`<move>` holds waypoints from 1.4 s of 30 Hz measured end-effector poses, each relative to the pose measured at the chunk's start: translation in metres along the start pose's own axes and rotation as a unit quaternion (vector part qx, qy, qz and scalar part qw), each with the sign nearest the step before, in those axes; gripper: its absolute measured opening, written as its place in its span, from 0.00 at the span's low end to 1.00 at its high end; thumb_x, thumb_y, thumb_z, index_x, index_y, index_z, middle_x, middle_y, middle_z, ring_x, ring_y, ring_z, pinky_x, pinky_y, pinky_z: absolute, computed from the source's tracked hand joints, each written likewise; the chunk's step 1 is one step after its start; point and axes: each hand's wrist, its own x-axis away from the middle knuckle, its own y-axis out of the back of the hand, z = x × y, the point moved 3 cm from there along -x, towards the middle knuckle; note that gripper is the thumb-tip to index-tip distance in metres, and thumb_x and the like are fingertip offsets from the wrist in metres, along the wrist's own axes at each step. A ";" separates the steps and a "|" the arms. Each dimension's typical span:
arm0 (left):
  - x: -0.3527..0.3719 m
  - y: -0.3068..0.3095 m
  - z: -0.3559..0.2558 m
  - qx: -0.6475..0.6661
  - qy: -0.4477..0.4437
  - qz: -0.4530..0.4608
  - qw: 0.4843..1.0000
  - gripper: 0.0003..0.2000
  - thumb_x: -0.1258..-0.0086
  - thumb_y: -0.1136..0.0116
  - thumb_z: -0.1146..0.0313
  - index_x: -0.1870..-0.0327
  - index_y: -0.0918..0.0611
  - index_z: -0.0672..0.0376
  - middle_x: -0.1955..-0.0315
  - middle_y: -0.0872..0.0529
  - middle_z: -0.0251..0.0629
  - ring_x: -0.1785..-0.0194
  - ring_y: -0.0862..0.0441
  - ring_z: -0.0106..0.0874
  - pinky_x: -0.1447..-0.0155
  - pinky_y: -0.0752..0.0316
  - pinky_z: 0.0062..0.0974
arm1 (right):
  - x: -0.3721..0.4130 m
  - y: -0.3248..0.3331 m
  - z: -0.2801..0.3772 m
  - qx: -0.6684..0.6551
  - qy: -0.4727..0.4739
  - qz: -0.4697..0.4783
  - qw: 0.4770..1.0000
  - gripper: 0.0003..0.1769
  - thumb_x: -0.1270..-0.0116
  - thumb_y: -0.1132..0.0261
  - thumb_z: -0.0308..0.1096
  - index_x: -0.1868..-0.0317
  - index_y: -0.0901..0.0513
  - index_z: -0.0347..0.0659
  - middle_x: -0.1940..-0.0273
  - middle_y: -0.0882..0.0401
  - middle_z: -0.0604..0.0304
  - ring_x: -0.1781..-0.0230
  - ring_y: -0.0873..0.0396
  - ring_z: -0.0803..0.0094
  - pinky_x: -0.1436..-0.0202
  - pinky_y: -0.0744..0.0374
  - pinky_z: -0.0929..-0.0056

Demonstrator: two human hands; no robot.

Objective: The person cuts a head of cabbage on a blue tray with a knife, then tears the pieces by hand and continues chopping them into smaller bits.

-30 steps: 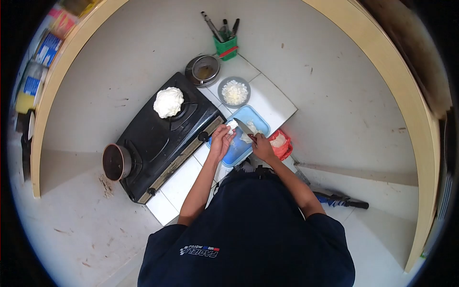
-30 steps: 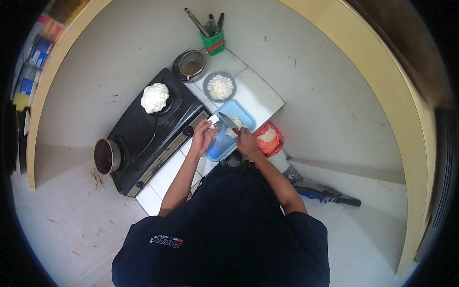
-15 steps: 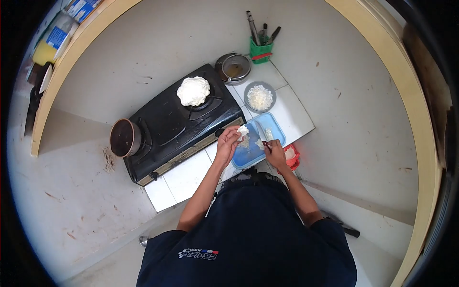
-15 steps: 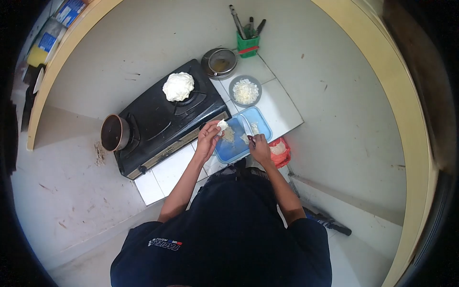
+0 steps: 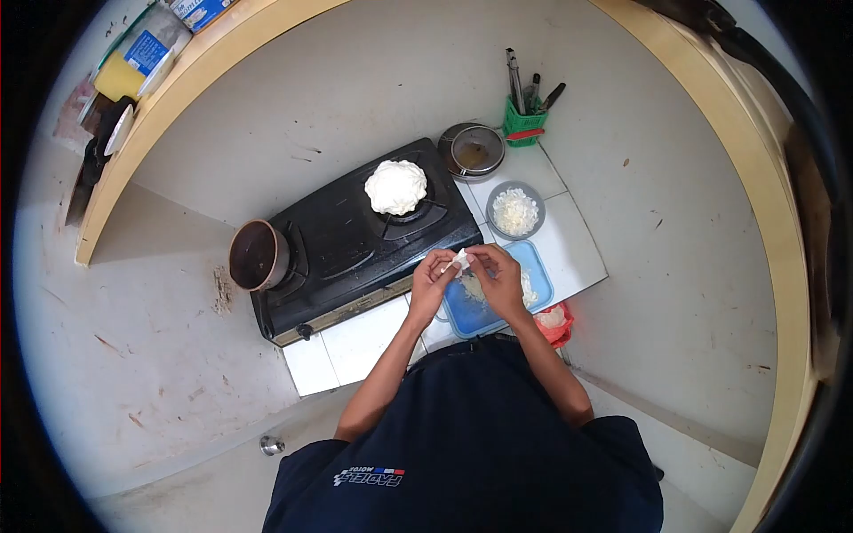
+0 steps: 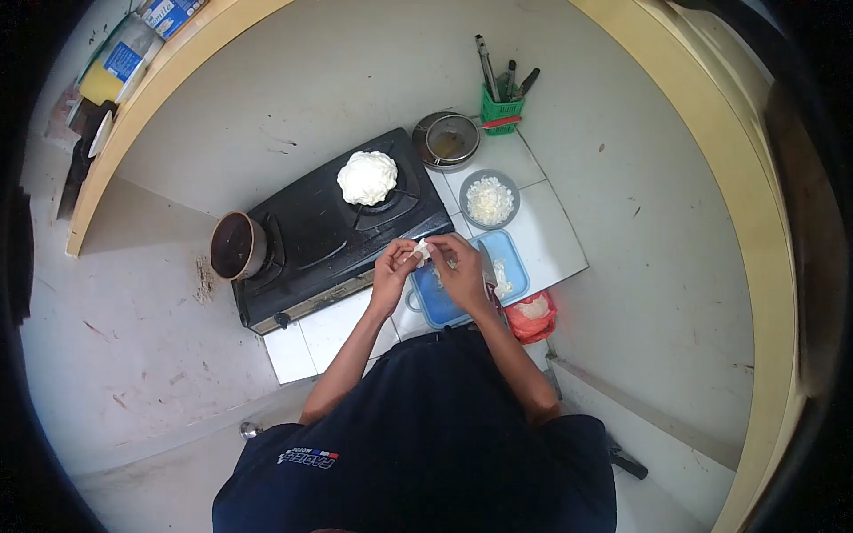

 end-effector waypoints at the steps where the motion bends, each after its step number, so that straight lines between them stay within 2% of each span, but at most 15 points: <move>1: 0.001 0.000 -0.004 -0.019 -0.006 -0.003 1.000 0.08 0.23 0.39 0.77 0.48 0.20 0.62 0.55 0.14 0.31 0.52 0.18 0.18 0.47 0.26 0.17 | -0.002 -0.001 0.001 -0.002 0.000 0.001 1.000 0.07 0.27 0.33 0.25 0.52 0.13 0.34 0.57 0.15 0.55 0.60 0.13 0.71 0.57 0.17 0.73; 3: 0.001 0.001 -0.009 -0.029 -0.019 -0.001 0.999 0.07 0.23 0.39 0.77 0.47 0.20 0.62 0.57 0.15 0.30 0.54 0.19 0.16 0.49 0.27 0.15 | -0.005 0.000 0.003 0.035 0.030 0.002 0.999 0.07 0.28 0.32 0.24 0.52 0.13 0.34 0.58 0.15 0.54 0.60 0.13 0.70 0.56 0.17 0.73; 7: 0.001 0.000 -0.011 -0.039 0.022 0.017 0.999 0.07 0.21 0.39 0.73 0.47 0.19 0.61 0.58 0.14 0.28 0.58 0.21 0.14 0.54 0.30 0.14 | -0.005 0.003 0.006 0.045 0.042 0.023 0.998 0.06 0.30 0.31 0.24 0.54 0.13 0.35 0.57 0.15 0.53 0.59 0.13 0.69 0.55 0.16 0.72; 10: 0.001 -0.001 -0.007 -0.046 0.040 0.025 0.998 0.08 0.20 0.40 0.70 0.47 0.18 0.61 0.58 0.13 0.28 0.59 0.22 0.13 0.56 0.31 0.14 | -0.001 0.004 0.004 0.016 0.023 0.041 0.999 0.08 0.31 0.30 0.24 0.52 0.13 0.34 0.57 0.15 0.55 0.58 0.13 0.70 0.53 0.16 0.72; 12: 0.000 -0.002 -0.006 -0.045 0.038 0.034 0.998 0.08 0.20 0.40 0.69 0.47 0.18 0.61 0.57 0.13 0.27 0.58 0.22 0.13 0.57 0.31 0.14 | 0.004 0.005 -0.001 -0.092 -0.023 0.049 0.994 0.10 0.30 0.30 0.24 0.50 0.14 0.34 0.56 0.15 0.57 0.56 0.14 0.72 0.50 0.17 0.73; 15: 0.003 -0.006 -0.009 -0.048 0.048 0.029 0.997 0.08 0.20 0.40 0.72 0.46 0.19 0.62 0.56 0.14 0.29 0.56 0.21 0.14 0.54 0.29 0.14 | 0.009 0.011 -0.003 -0.109 -0.043 0.048 0.992 0.11 0.29 0.30 0.25 0.48 0.15 0.34 0.55 0.15 0.59 0.55 0.15 0.74 0.47 0.17 0.74; 16: 0.004 -0.010 -0.013 -0.047 0.028 0.035 0.998 0.08 0.21 0.41 0.74 0.45 0.19 0.62 0.54 0.14 0.31 0.54 0.20 0.15 0.51 0.27 0.15 | 0.011 0.012 -0.003 -0.109 -0.043 0.047 0.992 0.11 0.29 0.30 0.25 0.48 0.15 0.34 0.55 0.15 0.59 0.55 0.15 0.74 0.47 0.17 0.74; 18: 0.006 -0.013 -0.013 -0.045 0.009 0.040 0.998 0.08 0.21 0.41 0.75 0.45 0.20 0.62 0.53 0.15 0.33 0.52 0.19 0.16 0.48 0.26 0.15 | 0.015 0.014 -0.010 -0.109 -0.106 0.048 0.987 0.11 0.28 0.30 0.26 0.48 0.15 0.33 0.55 0.14 0.59 0.53 0.15 0.76 0.47 0.18 0.74; 20: 0.008 -0.012 -0.008 -0.060 -0.007 0.053 0.997 0.10 0.22 0.42 0.78 0.43 0.21 0.63 0.50 0.16 0.35 0.48 0.18 0.18 0.44 0.26 0.16 | 0.018 0.015 -0.015 -0.108 -0.109 0.052 0.987 0.11 0.28 0.30 0.26 0.48 0.15 0.33 0.55 0.13 0.59 0.53 0.15 0.76 0.47 0.17 0.74; 24: 0.016 -0.015 -0.008 -0.059 -0.004 0.060 0.996 0.12 0.22 0.42 0.78 0.41 0.22 0.63 0.50 0.16 0.35 0.48 0.18 0.18 0.44 0.26 0.15 | 0.022 0.016 -0.016 -0.086 -0.087 0.050 0.991 0.11 0.28 0.29 0.26 0.49 0.15 0.33 0.55 0.13 0.58 0.54 0.15 0.76 0.48 0.17 0.74; 29: 0.020 -0.015 -0.008 -0.101 0.025 0.066 0.992 0.10 0.21 0.41 0.76 0.43 0.20 0.65 0.52 0.14 0.33 0.49 0.17 0.18 0.46 0.25 0.16 | 0.027 0.018 -0.017 -0.083 -0.080 0.061 0.991 0.10 0.29 0.29 0.25 0.50 0.15 0.32 0.56 0.13 0.57 0.54 0.14 0.75 0.48 0.16 0.74; 33: 0.021 -0.017 -0.007 -0.084 0.018 0.067 0.994 0.09 0.21 0.40 0.74 0.45 0.19 0.66 0.53 0.14 0.32 0.50 0.17 0.17 0.47 0.24 0.16 | 0.029 0.020 -0.016 -0.040 -0.059 0.063 0.995 0.11 0.31 0.28 0.25 0.50 0.15 0.32 0.57 0.14 0.56 0.55 0.13 0.74 0.50 0.16 0.73; 35: 0.021 -0.017 -0.005 -0.107 0.018 0.073 0.991 0.11 0.20 0.41 0.72 0.43 0.19 0.66 0.51 0.13 0.35 0.47 0.18 0.20 0.42 0.25 0.19 | 0.029 0.020 -0.016 -0.041 -0.055 0.058 0.996 0.11 0.31 0.28 0.25 0.50 0.15 0.32 0.57 0.14 0.55 0.56 0.13 0.73 0.50 0.15 0.73; 38: 0.022 -0.025 -0.011 -0.072 -0.014 0.071 0.995 0.09 0.20 0.42 0.72 0.45 0.19 0.66 0.52 0.13 0.34 0.48 0.18 0.19 0.42 0.25 0.19 | 0.028 0.020 -0.012 -0.036 -0.050 0.049 0.997 0.10 0.31 0.29 0.24 0.51 0.15 0.32 0.57 0.15 0.56 0.57 0.13 0.72 0.51 0.15 0.73; 42: 0.021 -0.023 -0.008 -0.081 0.003 0.070 0.994 0.08 0.21 0.41 0.75 0.46 0.19 0.65 0.53 0.13 0.33 0.49 0.18 0.19 0.44 0.25 0.18 | 0.026 0.023 -0.006 0.001 -0.031 0.049 0.998 0.08 0.31 0.29 0.23 0.53 0.14 0.34 0.57 0.17 0.57 0.58 0.14 0.72 0.51 0.15 0.73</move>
